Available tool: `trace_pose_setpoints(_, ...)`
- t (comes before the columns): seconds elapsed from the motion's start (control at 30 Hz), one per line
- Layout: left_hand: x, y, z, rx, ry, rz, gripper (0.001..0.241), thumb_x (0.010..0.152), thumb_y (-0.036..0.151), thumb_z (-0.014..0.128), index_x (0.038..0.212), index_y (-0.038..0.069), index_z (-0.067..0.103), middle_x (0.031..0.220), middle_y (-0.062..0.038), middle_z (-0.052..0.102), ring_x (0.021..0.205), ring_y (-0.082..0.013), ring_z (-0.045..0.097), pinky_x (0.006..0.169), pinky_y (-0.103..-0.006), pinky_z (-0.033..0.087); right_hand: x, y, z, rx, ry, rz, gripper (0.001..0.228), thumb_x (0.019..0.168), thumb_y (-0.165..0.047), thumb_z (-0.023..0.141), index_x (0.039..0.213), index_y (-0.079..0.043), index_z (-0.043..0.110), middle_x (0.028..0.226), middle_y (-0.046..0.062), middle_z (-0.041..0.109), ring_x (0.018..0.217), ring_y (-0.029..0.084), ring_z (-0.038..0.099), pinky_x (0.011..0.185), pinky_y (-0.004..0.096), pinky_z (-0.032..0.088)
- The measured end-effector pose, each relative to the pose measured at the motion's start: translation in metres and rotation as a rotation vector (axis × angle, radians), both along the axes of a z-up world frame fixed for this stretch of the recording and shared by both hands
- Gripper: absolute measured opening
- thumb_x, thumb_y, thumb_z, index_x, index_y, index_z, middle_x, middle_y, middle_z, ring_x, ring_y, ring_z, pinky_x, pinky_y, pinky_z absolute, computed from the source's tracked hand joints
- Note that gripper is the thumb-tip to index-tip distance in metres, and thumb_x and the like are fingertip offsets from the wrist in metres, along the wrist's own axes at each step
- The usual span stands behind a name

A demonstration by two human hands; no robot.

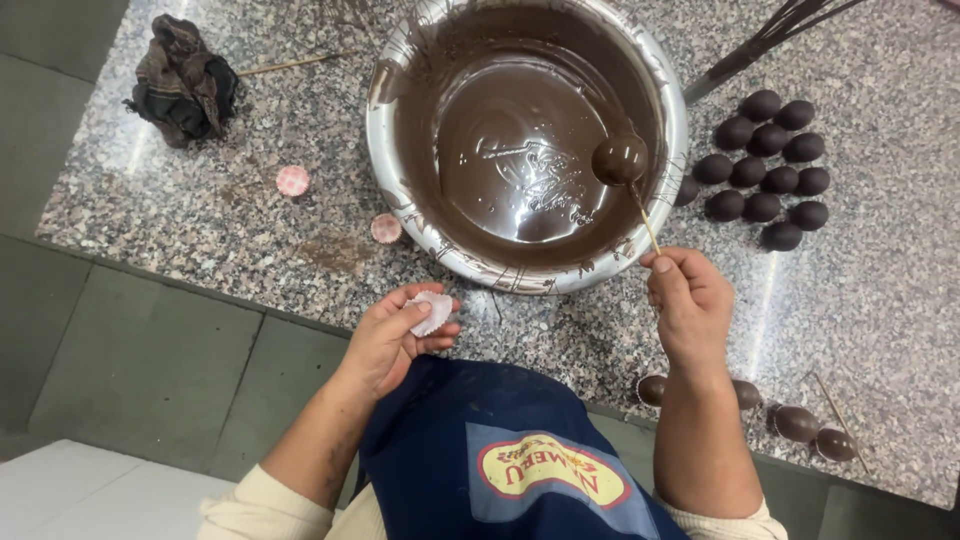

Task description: The person picks up chocolate egg-shaped pieces, some mounted on wooden skewers, and dips them one at a time into a large bowl of melted chocolate to coat them. They set the coated pieces on the granite counter, sometimes holding a paper cup under them, and continue with the next piece.

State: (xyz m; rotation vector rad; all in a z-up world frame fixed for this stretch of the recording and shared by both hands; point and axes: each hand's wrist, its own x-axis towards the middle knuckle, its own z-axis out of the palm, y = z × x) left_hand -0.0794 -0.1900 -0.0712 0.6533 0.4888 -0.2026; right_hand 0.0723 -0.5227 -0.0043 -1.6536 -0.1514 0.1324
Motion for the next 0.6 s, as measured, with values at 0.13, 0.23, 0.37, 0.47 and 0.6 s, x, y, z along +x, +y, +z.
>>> trace_pose_setpoints(0.13, -0.005, -0.002, -0.014, 0.09, 0.018, -0.023, 0.033, 0.102, 0.015, 0.058, 0.129, -0.004, 0.059, 0.111, -0.022, 0.072, 0.083, -0.025, 0.073, 0.069, -0.0352, 0.062, 0.003, -0.002, 0.001, -0.007, -0.016, -0.003, 0.014, 0.106, -0.009, 0.059, 0.106, 0.002, 0.068, 0.073, -0.002, 0.057, 0.064, 0.006, 0.048, 0.059, 0.022, 0.039)
trace_pose_setpoints(0.23, -0.006, -0.006, -0.006, 0.126, 0.068, -0.031, 0.034, 0.101, 0.014, 0.056, 0.13, -0.003, 0.059, 0.11, -0.021, 0.073, 0.082, -0.0249, 0.072, 0.067, -0.0353, 0.06, 0.003, -0.005, 0.004, 0.037, -0.007, 0.018, 0.015, 0.107, -0.009, 0.059, 0.106, 0.002, 0.068, 0.073, -0.001, 0.056, 0.064, 0.007, 0.048, 0.059, 0.023, 0.04)
trace_pose_setpoints(0.37, 0.004, -0.009, 0.025, 0.014, -0.022, -0.017, 0.043, 0.097, 0.009, 0.049, 0.139, -0.001, 0.051, 0.124, -0.02, 0.067, 0.097, -0.0289, 0.072, 0.079, -0.0397, 0.061, 0.001, -0.007, 0.013, 0.064, -0.01, 0.028, 0.015, 0.107, -0.009, 0.058, 0.107, 0.003, 0.068, 0.073, -0.001, 0.056, 0.064, 0.007, 0.047, 0.06, 0.023, 0.041)
trace_pose_setpoints(0.47, 0.015, -0.012, 0.051, -0.031, -0.11, -0.005, 0.047, 0.1, 0.012, 0.045, 0.145, -0.001, 0.045, 0.131, -0.022, 0.062, 0.11, -0.0315, 0.069, 0.089, -0.042, 0.059, -0.001, -0.004, 0.027, 0.068, -0.032, 0.03, 0.015, 0.107, -0.009, 0.058, 0.107, 0.003, 0.069, 0.072, -0.001, 0.055, 0.064, 0.007, 0.046, 0.06, 0.023, 0.041)
trace_pose_setpoints(0.6, 0.031, -0.015, 0.07, -0.068, -0.2, 0.029, 0.048, 0.105, 0.02, 0.041, 0.148, -0.001, 0.04, 0.138, -0.021, 0.059, 0.12, -0.0323, 0.064, 0.098, -0.043, 0.054, 0.003, 0.001, 0.03, 0.001, -0.054, 0.019, 0.016, 0.106, -0.009, 0.056, 0.105, 0.001, 0.068, 0.072, -0.001, 0.056, 0.063, 0.007, 0.048, 0.059, 0.023, 0.041)
